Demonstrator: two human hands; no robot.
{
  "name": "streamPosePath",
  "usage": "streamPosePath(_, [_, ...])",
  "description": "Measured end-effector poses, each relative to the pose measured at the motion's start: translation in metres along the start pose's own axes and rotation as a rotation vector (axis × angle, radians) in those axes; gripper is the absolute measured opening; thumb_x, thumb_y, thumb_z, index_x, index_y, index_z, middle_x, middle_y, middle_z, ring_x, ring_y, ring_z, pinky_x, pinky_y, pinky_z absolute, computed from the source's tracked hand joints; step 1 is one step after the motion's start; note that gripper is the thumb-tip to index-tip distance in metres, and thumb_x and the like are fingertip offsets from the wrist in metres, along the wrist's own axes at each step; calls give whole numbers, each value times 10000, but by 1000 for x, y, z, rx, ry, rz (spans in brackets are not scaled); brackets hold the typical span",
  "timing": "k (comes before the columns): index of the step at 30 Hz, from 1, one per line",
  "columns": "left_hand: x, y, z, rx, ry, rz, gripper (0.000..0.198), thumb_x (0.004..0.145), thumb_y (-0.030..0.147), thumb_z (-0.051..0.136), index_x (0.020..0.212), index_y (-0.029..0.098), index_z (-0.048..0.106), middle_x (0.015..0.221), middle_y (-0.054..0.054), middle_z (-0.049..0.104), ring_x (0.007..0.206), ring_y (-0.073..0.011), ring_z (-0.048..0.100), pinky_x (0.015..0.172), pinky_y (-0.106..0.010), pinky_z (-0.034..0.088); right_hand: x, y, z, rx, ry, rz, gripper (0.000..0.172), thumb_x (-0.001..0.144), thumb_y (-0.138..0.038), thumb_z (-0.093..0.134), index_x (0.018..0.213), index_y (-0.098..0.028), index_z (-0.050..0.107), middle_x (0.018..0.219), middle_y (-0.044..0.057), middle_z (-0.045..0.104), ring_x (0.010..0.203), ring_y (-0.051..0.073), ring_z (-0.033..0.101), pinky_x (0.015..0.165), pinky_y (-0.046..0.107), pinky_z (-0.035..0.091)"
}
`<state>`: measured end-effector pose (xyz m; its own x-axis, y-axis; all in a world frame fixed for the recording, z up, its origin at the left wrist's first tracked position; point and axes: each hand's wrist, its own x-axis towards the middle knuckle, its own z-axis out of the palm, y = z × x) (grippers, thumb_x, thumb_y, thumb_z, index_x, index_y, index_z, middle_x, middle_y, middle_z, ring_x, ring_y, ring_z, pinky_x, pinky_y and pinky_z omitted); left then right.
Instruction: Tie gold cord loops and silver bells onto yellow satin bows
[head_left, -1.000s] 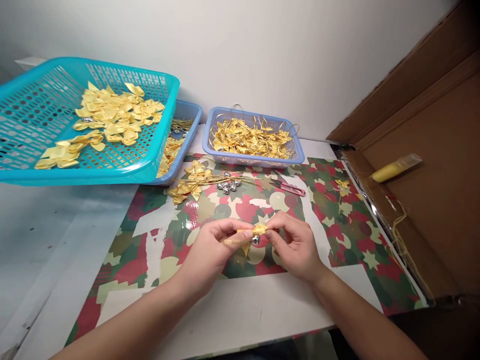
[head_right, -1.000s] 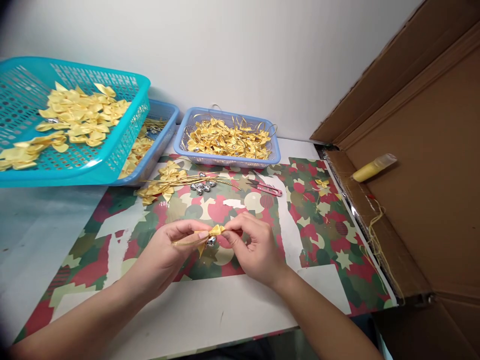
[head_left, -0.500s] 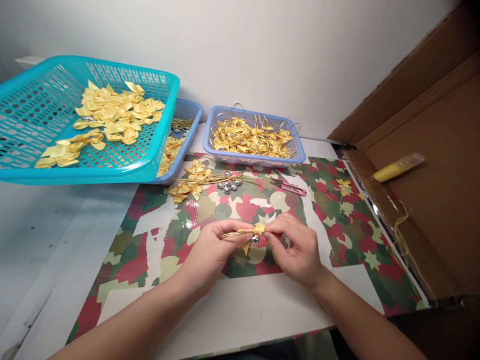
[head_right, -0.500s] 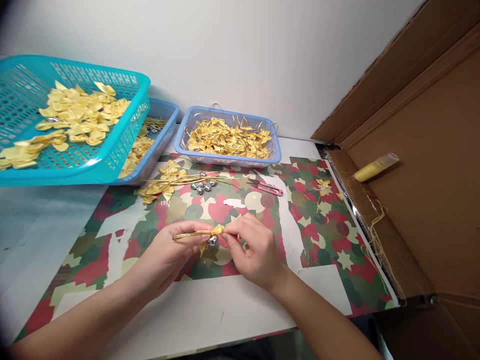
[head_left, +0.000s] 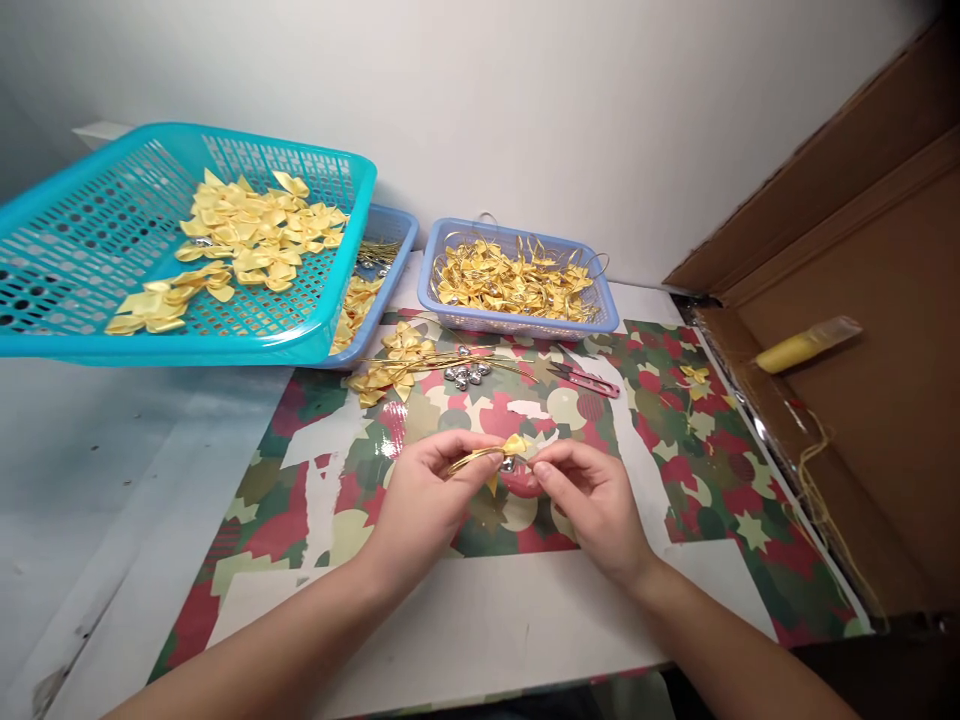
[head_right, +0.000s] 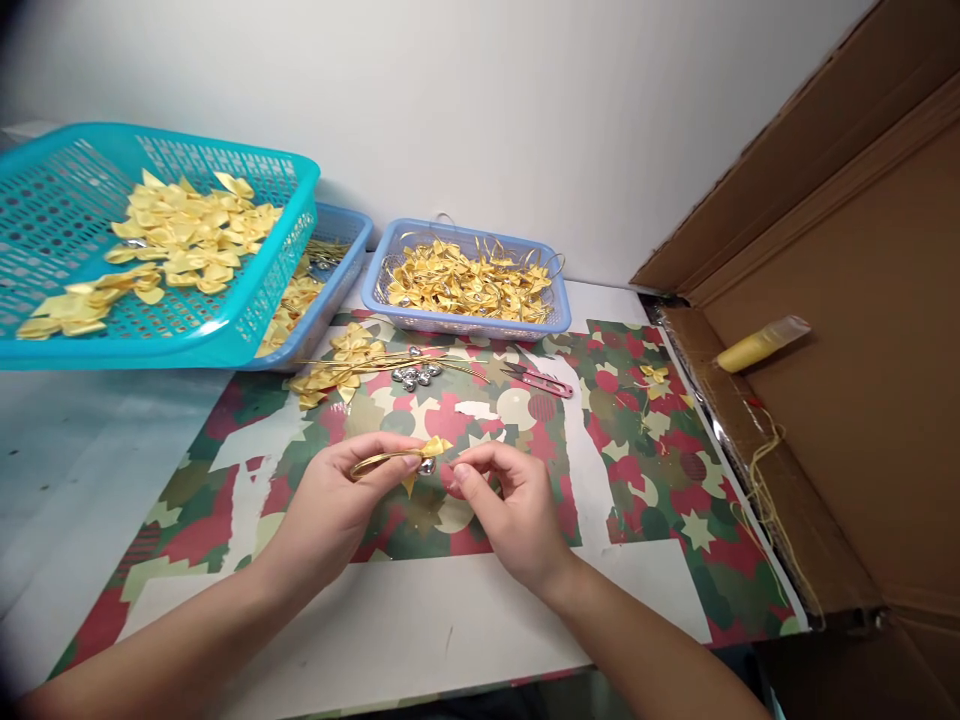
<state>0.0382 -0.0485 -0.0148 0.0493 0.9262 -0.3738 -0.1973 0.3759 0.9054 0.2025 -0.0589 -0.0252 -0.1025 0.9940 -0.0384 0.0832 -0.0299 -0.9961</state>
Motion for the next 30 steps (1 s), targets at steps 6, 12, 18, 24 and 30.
streamPosePath(6, [0, 3, -1, 76, -48, 66, 134, 712, 299, 742, 740, 170, 721, 691, -4, 685, 616, -124, 598, 551, -208, 475, -1, 4, 2, -96, 3, -49, 160, 864, -297, 614, 753, -192, 664, 720, 31, 687, 675, 161, 648, 611, 274, 549])
streamPosePath(12, [1, -2, -2, 93, -153, 18, 194, 739, 335, 728, 797, 151, 716, 708, -30, 685, 644, -146, 614, 583, -241, 495, 0, 10, 2, -118, -4, -18, 146, 874, -315, 603, 826, -199, 678, 758, 38, 670, 685, 169, 625, 573, 283, 514])
streamPosePath(18, [3, -5, -5, 353, -67, 294, 127, 808, 286, 654, 779, 170, 698, 757, -38, 680, 675, -149, 605, 601, -252, 470, 5, 2, -10, -287, 268, -357, 62, 870, -219, 588, 886, -237, 644, 959, 52, 609, 969, 210, 588, 842, 376, 493])
streamPosePath(24, [0, -7, -5, 786, -74, 756, 136, 856, 184, 561, 819, 204, 690, 795, -50, 698, 780, -194, 621, 708, -323, 473, 3, -5, -9, -524, 192, -558, 99, 810, -166, 663, 863, -249, 674, 864, 38, 604, 868, 209, 567, 759, 378, 481])
streamPosePath(30, [1, -10, -6, 908, -14, 896, 164, 862, 142, 539, 819, 222, 676, 1034, -71, 689, 1025, -242, 605, 871, -406, 457, 3, -7, -1, -653, 84, -550, 162, 707, -114, 692, 804, -241, 667, 860, 23, 637, 861, 214, 554, 751, 375, 453])
